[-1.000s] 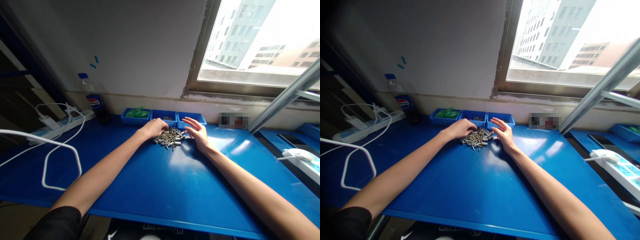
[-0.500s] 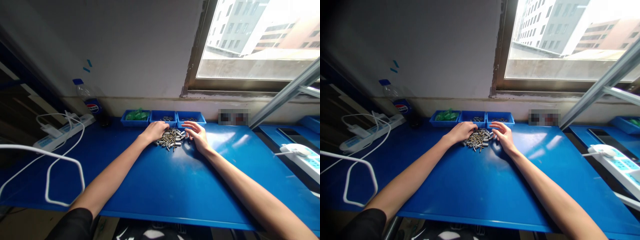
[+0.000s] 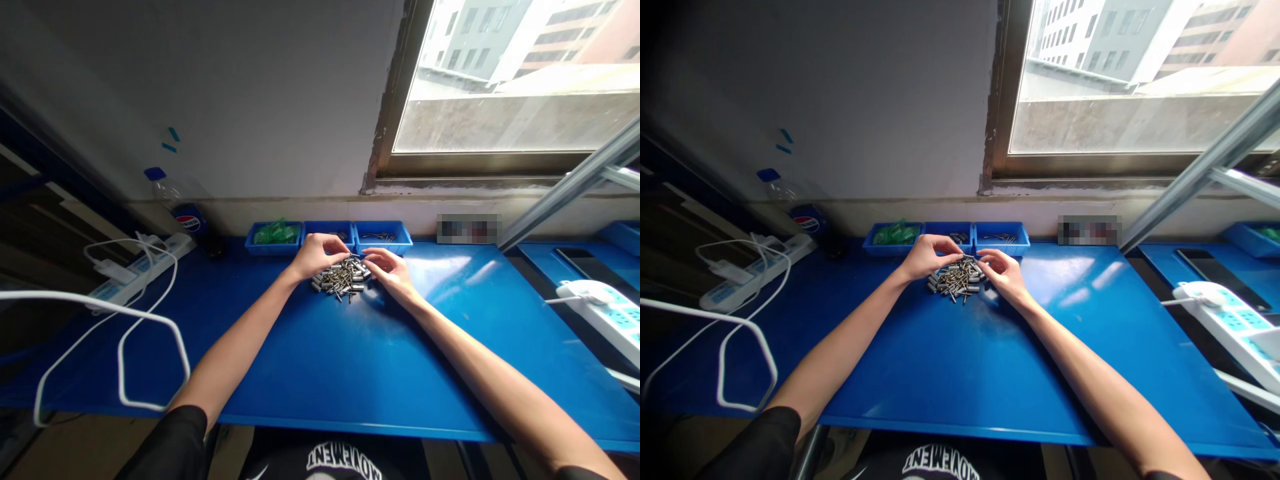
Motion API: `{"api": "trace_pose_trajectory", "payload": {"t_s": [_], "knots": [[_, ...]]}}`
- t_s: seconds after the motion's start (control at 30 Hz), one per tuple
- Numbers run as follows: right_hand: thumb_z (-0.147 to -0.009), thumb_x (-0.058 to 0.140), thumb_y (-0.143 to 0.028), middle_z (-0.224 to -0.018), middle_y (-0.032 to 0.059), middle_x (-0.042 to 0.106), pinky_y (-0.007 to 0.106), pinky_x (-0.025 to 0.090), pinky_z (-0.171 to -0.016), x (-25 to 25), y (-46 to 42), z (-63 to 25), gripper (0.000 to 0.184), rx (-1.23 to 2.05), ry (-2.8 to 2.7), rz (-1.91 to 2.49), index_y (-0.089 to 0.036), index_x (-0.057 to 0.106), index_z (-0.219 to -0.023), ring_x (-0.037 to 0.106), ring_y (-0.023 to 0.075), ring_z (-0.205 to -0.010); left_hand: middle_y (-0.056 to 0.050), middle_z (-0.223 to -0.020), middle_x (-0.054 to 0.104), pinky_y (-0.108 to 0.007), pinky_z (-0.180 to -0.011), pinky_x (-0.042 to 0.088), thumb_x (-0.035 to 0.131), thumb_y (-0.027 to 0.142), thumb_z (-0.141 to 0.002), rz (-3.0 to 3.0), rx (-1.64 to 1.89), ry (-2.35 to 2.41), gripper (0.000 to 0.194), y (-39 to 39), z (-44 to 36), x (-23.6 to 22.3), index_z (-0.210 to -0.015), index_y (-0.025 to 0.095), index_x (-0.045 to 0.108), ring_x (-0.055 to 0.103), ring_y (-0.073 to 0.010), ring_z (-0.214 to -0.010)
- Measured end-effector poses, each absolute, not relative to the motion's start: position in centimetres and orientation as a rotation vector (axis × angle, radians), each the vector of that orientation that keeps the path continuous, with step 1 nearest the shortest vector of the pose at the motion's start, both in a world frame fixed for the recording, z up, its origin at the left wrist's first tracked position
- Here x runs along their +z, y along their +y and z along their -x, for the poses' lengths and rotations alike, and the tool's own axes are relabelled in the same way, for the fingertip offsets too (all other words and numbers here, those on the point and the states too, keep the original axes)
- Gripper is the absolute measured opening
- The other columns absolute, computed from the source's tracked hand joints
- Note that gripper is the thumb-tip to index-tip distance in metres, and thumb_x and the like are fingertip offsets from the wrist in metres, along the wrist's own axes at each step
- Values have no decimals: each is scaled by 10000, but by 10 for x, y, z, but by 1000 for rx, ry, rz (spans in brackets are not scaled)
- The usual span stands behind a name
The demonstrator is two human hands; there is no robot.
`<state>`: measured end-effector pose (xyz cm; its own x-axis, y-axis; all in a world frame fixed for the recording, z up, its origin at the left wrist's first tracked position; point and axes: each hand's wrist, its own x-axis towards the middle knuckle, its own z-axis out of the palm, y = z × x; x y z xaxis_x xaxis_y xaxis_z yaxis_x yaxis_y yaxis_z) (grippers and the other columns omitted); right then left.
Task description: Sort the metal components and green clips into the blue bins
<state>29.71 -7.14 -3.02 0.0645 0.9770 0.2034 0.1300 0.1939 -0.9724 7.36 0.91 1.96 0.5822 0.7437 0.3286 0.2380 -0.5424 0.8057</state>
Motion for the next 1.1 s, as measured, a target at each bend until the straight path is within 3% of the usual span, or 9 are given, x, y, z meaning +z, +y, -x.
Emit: {"api": "trace_pose_trajectory", "payload": {"t_s": [0.17, 0.4, 0.57, 0.67, 0.77, 1.1], "knots": [[-776, 865, -493, -943, 57, 805, 293, 447, -527, -27, -73, -299, 482, 1122, -1303, 1128, -238, 776, -1175, 606, 149, -606, -74, -852, 819, -280, -760, 622, 833, 317, -808, -1968, 877, 725, 181, 0, -77, 18, -856, 145, 811, 782, -195, -775], [-741, 904, -434, -752, 23, 763, 281, 379, -503, -33, -69, -298, 318, 1182, -1162, 1072, -226, 826, -969, 573, 150, -588, -67, -866, 822, -278, -771, 622, 811, 300, -828, -2044, 875, 761, 151, 2, -81, 4, -853, 151, 807, 783, -192, -780], [-796, 852, -427, -1035, 73, 819, 286, 398, -502, -31, -68, -304, 328, 1020, -1124, 1096, -234, 815, -1059, 609, 150, -631, -61, -1035, 833, -316, -918, 609, 706, 212, -898, -2439, 639, 973, 174, 8, -74, 7, -1019, 200, 831, 790, -236, -967], [-819, 816, -401, -1326, 96, 751, 288, 410, -492, -32, -68, -309, 435, 941, -1145, 1096, -260, 772, -1228, 695, 184, -744, -77, -1156, 816, -346, -967, 593, 659, 133, -900, -2642, 384, 1161, 303, 10, -70, 6, -1130, 234, 830, 772, -279, -1080], [-820, 795, -377, -1469, 98, 668, 285, 419, -479, -34, -66, -312, 532, 955, -1176, 1086, -281, 713, -1336, 737, 215, -827, -95, -1179, 807, -339, -935, 593, 613, 93, -907, -2717, 271, 1198, 356, 10, -70, 3, -1163, 228, 820, 767, -286, -1088], [-846, 768, -410, -1316, 108, 744, 299, 463, -529, -36, -67, -309, 439, 974, -1265, 1090, -238, 719, -1248, 672, 170, -703, -75, -1036, 827, -305, -857, 584, 635, 132, -915, -2726, 401, 1218, 255, 9, -74, 2, -1044, 238, 827, 779, -257, -955]]}}
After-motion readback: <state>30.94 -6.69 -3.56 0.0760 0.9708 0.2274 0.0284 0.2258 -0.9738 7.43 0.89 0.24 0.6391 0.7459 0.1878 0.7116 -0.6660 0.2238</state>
